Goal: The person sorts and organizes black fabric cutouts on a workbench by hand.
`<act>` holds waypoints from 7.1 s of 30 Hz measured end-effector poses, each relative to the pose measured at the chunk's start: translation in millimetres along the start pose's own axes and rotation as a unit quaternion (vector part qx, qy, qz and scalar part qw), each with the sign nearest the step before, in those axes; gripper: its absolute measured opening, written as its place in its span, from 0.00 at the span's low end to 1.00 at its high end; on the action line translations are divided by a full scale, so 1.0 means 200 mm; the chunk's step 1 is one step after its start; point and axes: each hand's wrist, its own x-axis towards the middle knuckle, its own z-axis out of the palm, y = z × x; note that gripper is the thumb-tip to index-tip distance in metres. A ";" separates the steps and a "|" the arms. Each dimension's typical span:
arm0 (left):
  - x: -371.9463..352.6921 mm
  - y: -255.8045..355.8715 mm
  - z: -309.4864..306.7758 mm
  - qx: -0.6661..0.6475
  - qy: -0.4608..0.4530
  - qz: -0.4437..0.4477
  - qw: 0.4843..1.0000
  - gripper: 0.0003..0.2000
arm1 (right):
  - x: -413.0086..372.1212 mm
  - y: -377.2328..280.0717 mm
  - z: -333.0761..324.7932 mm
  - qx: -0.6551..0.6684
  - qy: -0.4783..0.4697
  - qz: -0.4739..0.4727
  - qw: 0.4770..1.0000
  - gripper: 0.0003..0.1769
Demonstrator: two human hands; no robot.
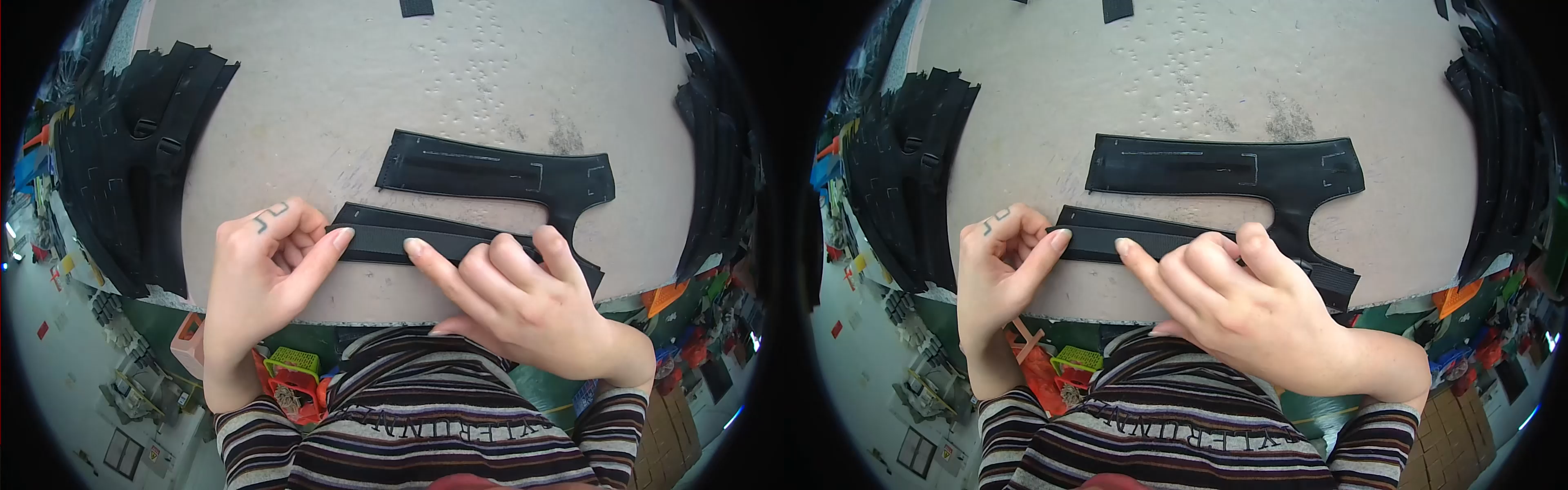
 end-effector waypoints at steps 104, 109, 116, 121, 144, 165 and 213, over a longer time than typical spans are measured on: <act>0.09 0.40 0.05 -0.029 -0.043 0.182 0.982 0.28 | -0.75 0.59 0.04 0.072 0.515 0.243 0.819 0.05; -0.21 -0.04 -0.50 -0.098 0.279 0.102 0.950 0.29 | -1.15 0.96 -0.03 -0.203 0.419 0.470 0.751 0.24; -0.04 -0.35 -0.68 0.329 0.470 0.110 0.811 0.17 | -1.17 1.02 0.03 -0.235 0.408 0.481 0.740 0.22; 0.46 0.39 -0.22 0.267 0.291 0.326 0.858 0.08 | -0.99 0.71 -0.26 0.003 0.450 0.397 0.800 0.17; 0.90 1.03 0.00 0.164 0.300 0.634 0.694 0.14 | 0.02 1.18 -0.14 0.322 0.477 0.053 0.816 0.28; 0.07 0.58 0.13 -0.008 -0.003 0.316 0.949 0.07 | -0.29 0.28 -0.21 0.374 0.265 0.090 0.884 0.17; 0.14 0.49 0.33 -0.094 -0.241 0.164 0.952 0.07 | -0.49 0.04 0.06 0.418 0.339 0.270 0.798 0.10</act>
